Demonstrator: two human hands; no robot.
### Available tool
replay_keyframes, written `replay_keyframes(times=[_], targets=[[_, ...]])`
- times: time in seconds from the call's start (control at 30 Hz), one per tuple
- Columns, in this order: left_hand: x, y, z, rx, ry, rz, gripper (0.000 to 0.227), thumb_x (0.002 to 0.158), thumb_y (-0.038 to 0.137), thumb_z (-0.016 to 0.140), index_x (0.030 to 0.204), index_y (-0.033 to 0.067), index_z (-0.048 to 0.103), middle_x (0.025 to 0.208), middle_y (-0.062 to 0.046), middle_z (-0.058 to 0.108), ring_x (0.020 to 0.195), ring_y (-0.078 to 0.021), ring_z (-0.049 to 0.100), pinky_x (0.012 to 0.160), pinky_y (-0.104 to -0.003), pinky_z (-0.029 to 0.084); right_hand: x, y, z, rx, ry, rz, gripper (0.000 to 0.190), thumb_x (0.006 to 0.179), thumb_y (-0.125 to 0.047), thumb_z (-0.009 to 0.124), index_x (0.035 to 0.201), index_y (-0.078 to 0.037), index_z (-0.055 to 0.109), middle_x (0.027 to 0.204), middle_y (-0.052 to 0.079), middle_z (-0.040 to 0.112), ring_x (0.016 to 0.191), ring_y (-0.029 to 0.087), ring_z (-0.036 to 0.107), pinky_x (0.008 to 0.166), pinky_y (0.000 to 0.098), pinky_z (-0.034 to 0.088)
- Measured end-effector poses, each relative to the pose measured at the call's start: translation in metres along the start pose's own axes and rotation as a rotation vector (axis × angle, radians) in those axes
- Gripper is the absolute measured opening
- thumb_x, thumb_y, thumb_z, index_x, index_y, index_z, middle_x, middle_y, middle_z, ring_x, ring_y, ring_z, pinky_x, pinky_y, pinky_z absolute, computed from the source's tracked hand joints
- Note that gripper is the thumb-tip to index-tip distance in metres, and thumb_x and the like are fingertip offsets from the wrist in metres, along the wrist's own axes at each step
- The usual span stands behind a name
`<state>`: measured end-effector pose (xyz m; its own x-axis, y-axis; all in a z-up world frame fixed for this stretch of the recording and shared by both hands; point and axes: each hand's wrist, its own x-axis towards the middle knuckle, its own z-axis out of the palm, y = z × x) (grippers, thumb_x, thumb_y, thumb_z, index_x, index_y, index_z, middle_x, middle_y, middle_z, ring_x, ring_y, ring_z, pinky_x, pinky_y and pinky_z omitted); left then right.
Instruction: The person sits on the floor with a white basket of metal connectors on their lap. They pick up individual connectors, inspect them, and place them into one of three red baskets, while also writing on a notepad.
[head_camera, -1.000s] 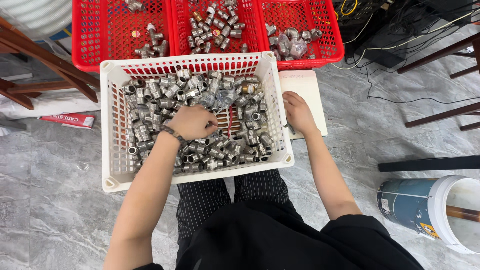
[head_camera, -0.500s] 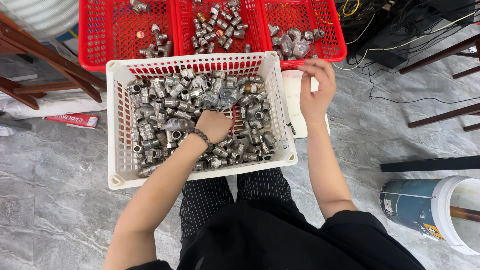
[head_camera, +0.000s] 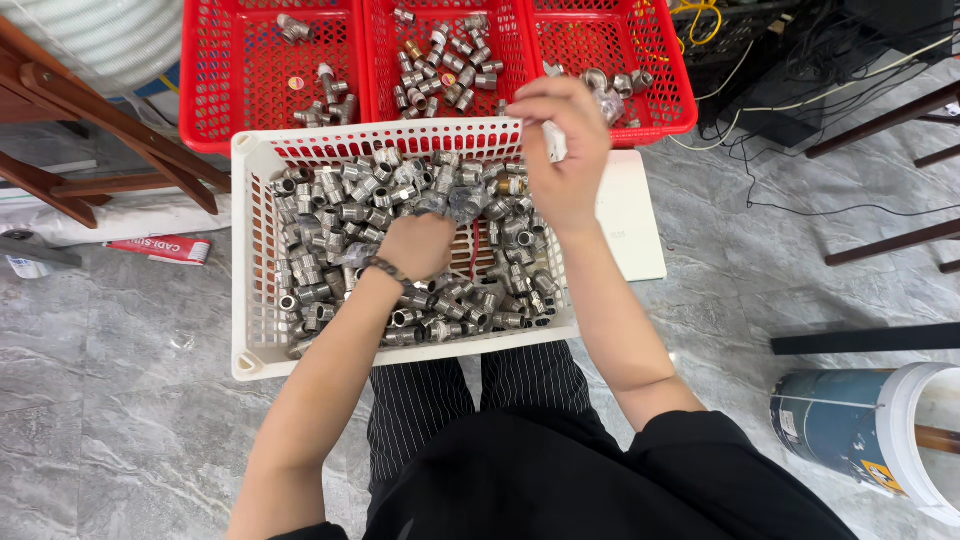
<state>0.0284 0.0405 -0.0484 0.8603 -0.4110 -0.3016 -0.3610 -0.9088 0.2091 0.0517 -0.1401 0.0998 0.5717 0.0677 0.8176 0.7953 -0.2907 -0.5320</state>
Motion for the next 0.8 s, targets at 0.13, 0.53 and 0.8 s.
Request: replay_keyframes(times=[0.13, 0.53, 0.8], targets=[[-0.008, -0.036, -0.008, -0.490, 0.444, 0.080, 0.013, 0.091, 0.006, 0.063, 0.100, 0.0064, 0.072, 0.091, -0.016, 0.074, 0.079, -0.0342, 0.073, 0.067, -0.044, 0.060, -0.020, 0.031, 0.019, 0.060, -0.139, 0.017, 0.025, 0.092, 0.006, 0.059, 0.101, -0.008, 0.077, 0.097, 0.010, 0.069, 0.089, 0.026, 0.065, 0.080, 0.0409, 0.054], [-0.035, -0.031, -0.049, -1.691, 0.767, 0.190, 0.020, 0.108, 0.010, 0.049, 0.121, -0.0003, 0.061, 0.104, -0.017, 0.065, 0.079, -0.0193, 0.071, 0.052, -0.019, 0.057, -0.051, 0.057, 0.026, 0.533, -0.522, 0.320, 0.054, 0.080, -0.003, 0.088, 0.131, -0.001, 0.068, 0.121, 0.017, 0.068, 0.095, 0.021, 0.071, 0.087, 0.0360, 0.061], [-0.030, -0.034, -0.039, -1.789, 0.619, 0.374, 0.039, 0.098, 0.004, 0.065, 0.135, -0.0038, 0.055, 0.127, -0.024, 0.058, 0.103, -0.0285, 0.071, 0.075, -0.027, 0.065, -0.059, 0.067, 0.037, 0.622, -0.323, 0.441, 0.055, 0.077, -0.006, 0.092, 0.125, 0.004, 0.069, 0.095, 0.009, 0.063, 0.084, 0.015, 0.072, 0.081, 0.0300, 0.063]])
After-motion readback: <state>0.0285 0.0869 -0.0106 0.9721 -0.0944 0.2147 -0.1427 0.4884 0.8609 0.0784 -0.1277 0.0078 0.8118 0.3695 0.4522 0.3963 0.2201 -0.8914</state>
